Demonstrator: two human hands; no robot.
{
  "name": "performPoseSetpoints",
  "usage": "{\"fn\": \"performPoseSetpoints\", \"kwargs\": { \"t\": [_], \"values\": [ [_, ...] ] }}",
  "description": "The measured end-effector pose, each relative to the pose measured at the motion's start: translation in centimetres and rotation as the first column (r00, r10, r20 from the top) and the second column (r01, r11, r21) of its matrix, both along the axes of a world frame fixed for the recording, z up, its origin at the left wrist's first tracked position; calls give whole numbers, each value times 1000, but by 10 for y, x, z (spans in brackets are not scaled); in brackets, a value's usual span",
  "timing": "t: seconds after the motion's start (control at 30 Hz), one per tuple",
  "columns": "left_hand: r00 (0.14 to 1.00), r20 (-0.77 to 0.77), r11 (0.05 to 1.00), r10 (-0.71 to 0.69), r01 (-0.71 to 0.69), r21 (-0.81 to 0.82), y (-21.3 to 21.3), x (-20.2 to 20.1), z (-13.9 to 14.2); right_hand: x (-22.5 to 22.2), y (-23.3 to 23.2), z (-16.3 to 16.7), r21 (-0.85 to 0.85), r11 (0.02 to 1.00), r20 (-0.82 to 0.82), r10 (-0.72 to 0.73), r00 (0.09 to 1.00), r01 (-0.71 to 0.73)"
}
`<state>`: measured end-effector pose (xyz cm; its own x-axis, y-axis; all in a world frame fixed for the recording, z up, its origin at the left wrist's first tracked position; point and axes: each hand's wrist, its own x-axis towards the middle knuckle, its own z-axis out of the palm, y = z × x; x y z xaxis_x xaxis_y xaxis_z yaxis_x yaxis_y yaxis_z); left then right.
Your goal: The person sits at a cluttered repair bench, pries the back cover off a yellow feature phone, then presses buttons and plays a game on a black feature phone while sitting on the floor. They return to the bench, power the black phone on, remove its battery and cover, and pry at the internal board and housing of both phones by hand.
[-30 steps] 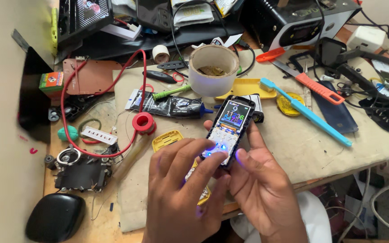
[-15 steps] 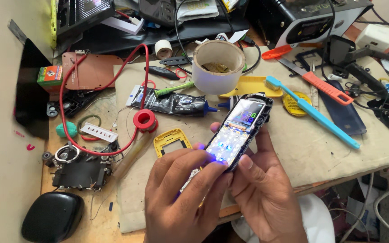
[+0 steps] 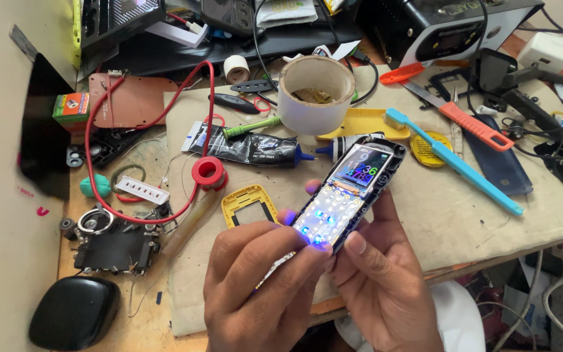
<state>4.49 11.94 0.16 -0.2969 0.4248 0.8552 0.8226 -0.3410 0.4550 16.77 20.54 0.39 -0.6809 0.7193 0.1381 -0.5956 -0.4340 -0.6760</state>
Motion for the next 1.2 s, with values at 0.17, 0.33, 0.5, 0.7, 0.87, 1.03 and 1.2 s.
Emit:
{"fn": "performPoseSetpoints", "kwargs": {
  "t": [0.17, 0.33, 0.5, 0.7, 0.87, 1.03, 1.2],
  "values": [
    [999, -51, 1000, -10, 11, 17, 0, -3, 0, 0, 1, -2, 24, 1000, -19, -5, 1000, 6],
    [997, -78, 1000, -10, 12, 23, 0, -3, 0, 1, 1, -4, 24, 1000, -16, -14, 1000, 14],
    [998, -68, 1000, -6, 8, 22, 0, -2, 0, 2, 1, -3, 7, 1000, -7, -14, 1000, 14],
    [1000, -21, 1000, -18, 18, 14, 1, 1, 6, 3, 1, 1, -7, 1000, -36, -4, 999, 4],
    [999, 46, 998, -14, 17, -58, -3, 5, 8, 3, 2, 2, -5, 999, -35, -33, 999, 33],
    [997, 66, 988, -38, 47, -144, -4, 0, 6, 4, 3, 1, 13, 998, -31, -54, 998, 54],
    [991, 102, 979, -90, 107, -172, -3, -1, 6, 5, 3, 2, 40, 996, 83, -87, 993, 84]
  ]
}}
